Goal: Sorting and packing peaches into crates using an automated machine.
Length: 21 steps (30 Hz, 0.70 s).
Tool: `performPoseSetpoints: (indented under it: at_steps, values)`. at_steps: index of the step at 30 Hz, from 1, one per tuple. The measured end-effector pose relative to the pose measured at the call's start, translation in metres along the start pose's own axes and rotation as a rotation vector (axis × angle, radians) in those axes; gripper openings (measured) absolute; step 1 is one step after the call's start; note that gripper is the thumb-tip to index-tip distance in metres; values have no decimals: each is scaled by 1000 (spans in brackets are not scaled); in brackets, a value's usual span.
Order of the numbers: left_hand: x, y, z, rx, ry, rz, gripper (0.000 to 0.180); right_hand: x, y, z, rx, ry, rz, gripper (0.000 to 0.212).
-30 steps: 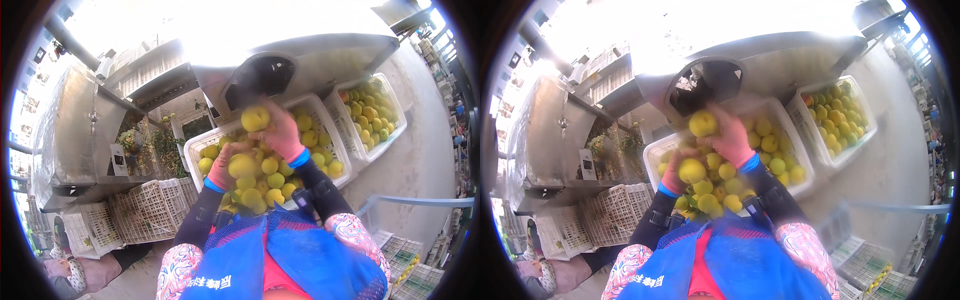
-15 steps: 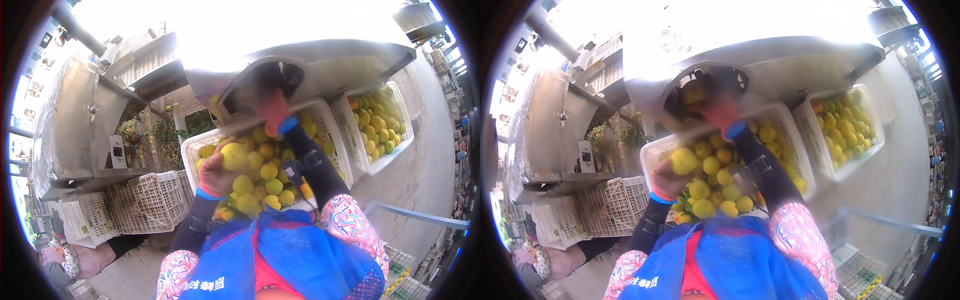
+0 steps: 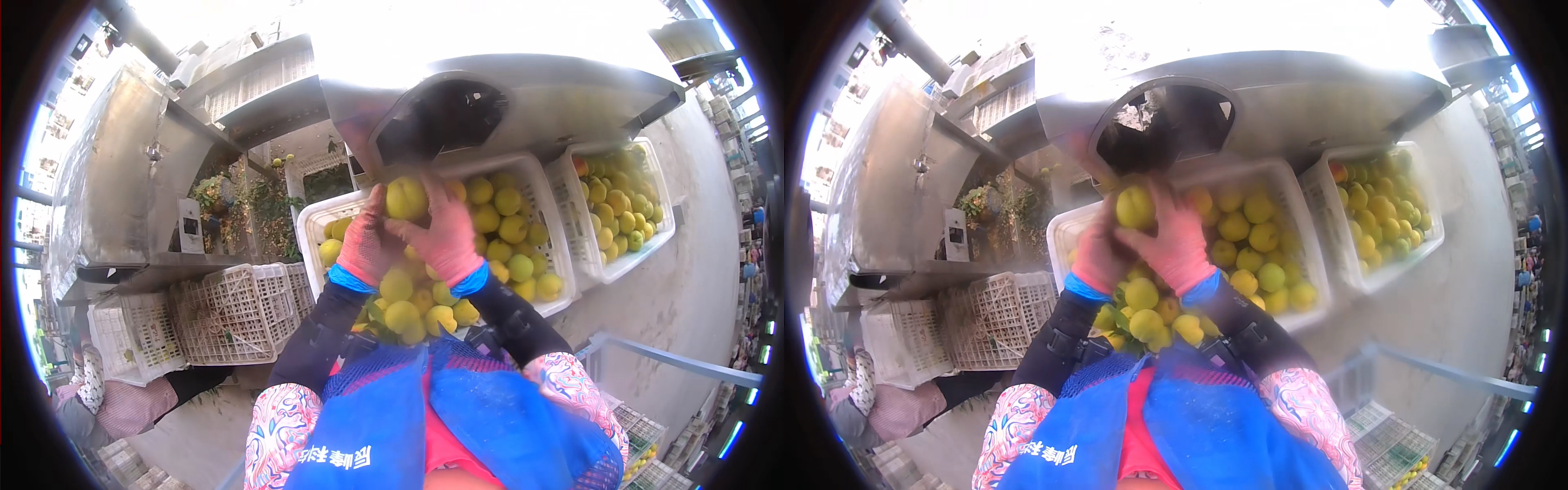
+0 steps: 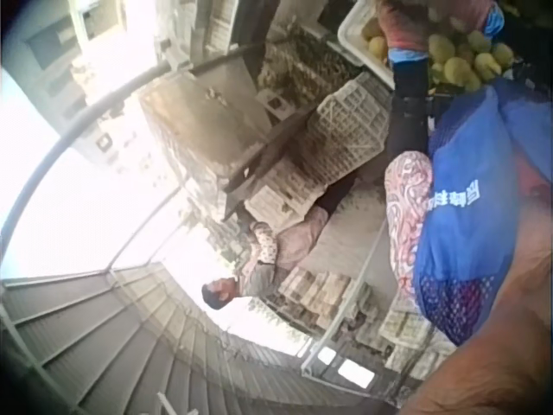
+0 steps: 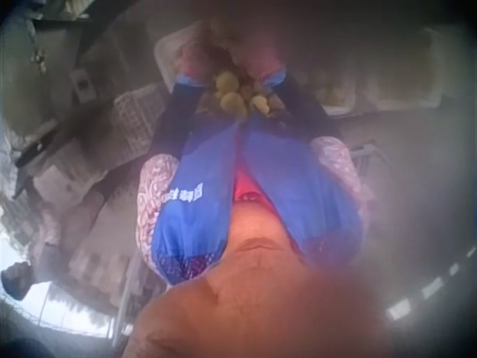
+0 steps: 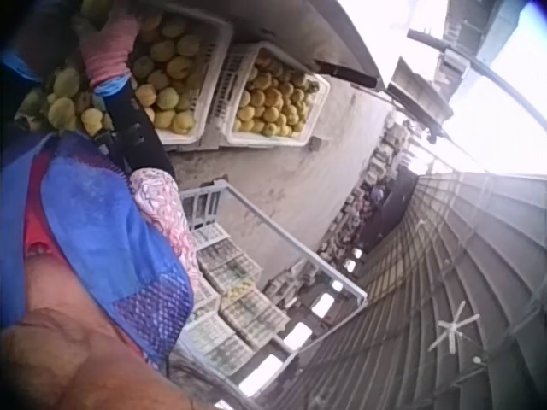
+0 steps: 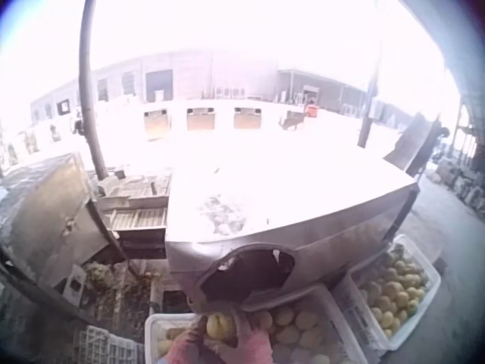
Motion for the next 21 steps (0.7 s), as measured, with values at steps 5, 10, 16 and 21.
performPoseSetpoints:
  at_steps: [5, 10, 16, 21]
  values:
    - [17, -16, 14, 21, 170, 434, 54, 7, -7, 1, 157, 130, -135, 96]
    - [-40, 11, 13, 255, 160, -293, 48, 18, 9, 21, -56, 146, 105, 92]
    - [32, -14, -24, -69, 293, 750, 32, 21, 32, 57, 100, 276, -20, 83]
    - [23, -12, -62, -133, 96, 1423, 37, -2, 66, 69, 131, 161, -108, 70]
Point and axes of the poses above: each hand's wrist, its own z-axis towards the middle knuckle, its own x-axis out of the back of the hand, y = z × x, the point moved 5 cm from there along z, towards the middle knuckle, and after that the axes turned 4 degrees about x, right-handed, at the moved point
